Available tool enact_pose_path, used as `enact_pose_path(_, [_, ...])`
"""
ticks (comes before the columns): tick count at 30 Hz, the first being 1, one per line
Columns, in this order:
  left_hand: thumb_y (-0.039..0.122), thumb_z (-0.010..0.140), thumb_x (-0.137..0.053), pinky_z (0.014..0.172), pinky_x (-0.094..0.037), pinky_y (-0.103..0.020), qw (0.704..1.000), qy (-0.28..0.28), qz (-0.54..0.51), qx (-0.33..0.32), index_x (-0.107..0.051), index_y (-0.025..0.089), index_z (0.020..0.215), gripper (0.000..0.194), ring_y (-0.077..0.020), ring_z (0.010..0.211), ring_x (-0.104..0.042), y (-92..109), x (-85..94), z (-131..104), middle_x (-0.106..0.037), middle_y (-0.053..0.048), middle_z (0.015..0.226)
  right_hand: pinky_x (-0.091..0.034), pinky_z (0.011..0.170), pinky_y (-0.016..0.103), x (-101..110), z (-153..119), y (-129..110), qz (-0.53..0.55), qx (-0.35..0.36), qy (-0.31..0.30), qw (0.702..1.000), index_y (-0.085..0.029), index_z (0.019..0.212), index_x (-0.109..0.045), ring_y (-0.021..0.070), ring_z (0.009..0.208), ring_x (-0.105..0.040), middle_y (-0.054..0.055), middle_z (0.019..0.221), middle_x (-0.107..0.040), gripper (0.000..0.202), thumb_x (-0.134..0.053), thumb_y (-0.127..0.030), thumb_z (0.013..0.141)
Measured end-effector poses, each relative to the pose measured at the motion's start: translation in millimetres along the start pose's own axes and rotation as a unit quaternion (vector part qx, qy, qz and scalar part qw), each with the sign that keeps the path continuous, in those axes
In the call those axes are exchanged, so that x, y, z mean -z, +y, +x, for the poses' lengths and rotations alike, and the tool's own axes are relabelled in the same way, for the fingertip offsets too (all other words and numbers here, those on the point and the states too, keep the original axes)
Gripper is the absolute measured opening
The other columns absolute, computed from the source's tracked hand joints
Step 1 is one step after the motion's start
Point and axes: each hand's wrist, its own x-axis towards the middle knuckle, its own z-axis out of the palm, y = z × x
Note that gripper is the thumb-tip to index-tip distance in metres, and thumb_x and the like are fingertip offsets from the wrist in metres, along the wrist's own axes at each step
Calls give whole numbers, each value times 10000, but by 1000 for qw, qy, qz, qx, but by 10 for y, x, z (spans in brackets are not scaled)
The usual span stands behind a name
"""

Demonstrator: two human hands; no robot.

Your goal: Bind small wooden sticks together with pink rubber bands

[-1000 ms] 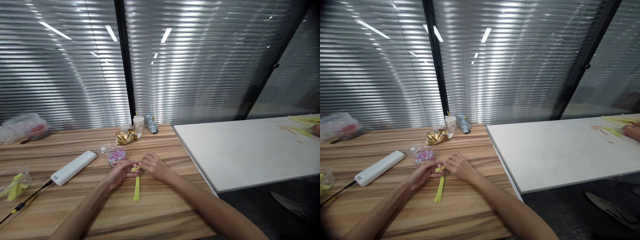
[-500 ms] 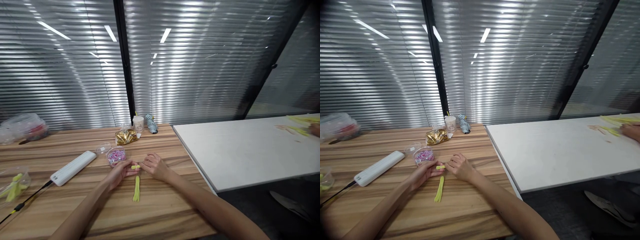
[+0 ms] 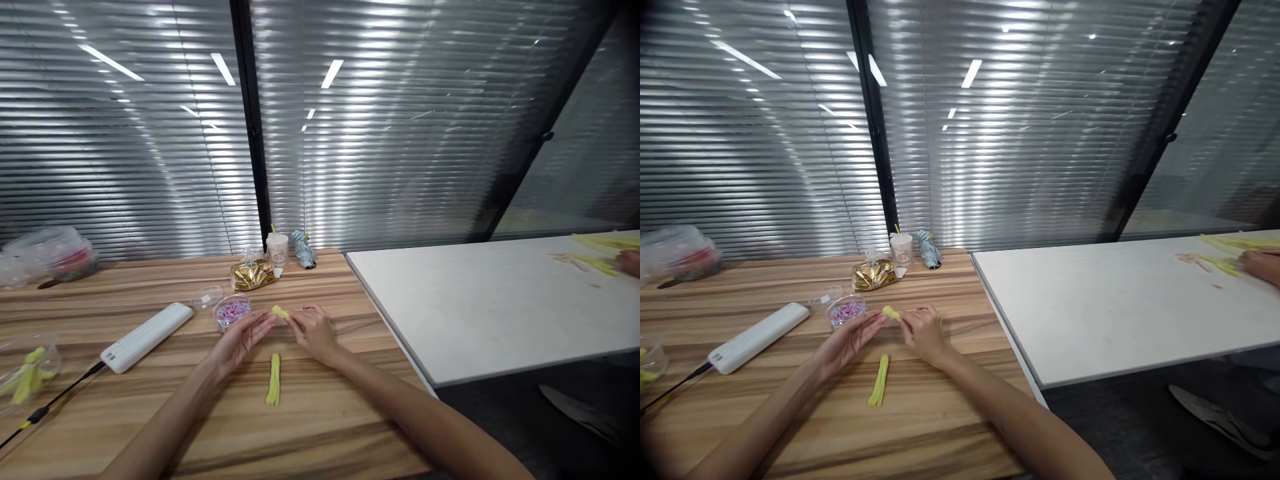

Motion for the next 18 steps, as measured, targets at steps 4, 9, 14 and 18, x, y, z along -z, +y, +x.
enact_pose_path(4, [91,750,-568,890,-475,-288,999,-19,48,-19,-592,119,892,147,-194,924,-618,-29,-15,-29,-658,-90,954,-362,636,240,11,26,129,-30,-82,14,996,-182,782,-611,131,621,-553,12,676,-637,197,-433,-210,860])
enact_pose_path(9, [146,702,-648,928,-430,-324,992,-44,111,-32,-581,143,983,289,-198,946,-603,-61,-36,-63,-643,-99,1010,-355,697,256,45,51,196,-19,-2,-29,999,-177,799,-605,132,703,-543,24,741,-637,166,-452,-191,860])
enact_pose_path(14, [171,612,-717,918,-404,-330,983,-28,169,-61,-595,163,1022,428,-205,971,-579,-63,-69,-71,-634,-85,1046,-342,743,298,70,52,139,-47,97,-59,992,-185,890,-608,156,766,-497,35,763,-621,141,-473,-189,851])
enact_pose_path(18, [204,591,-731,868,-428,-317,977,-27,202,-64,-641,152,954,378,-192,877,-601,-66,-85,-75,-668,-74,941,-335,749,305,63,40,140,-68,131,-66,987,-214,930,-601,155,771,-470,27,760,-610,152,-474,-183,852])
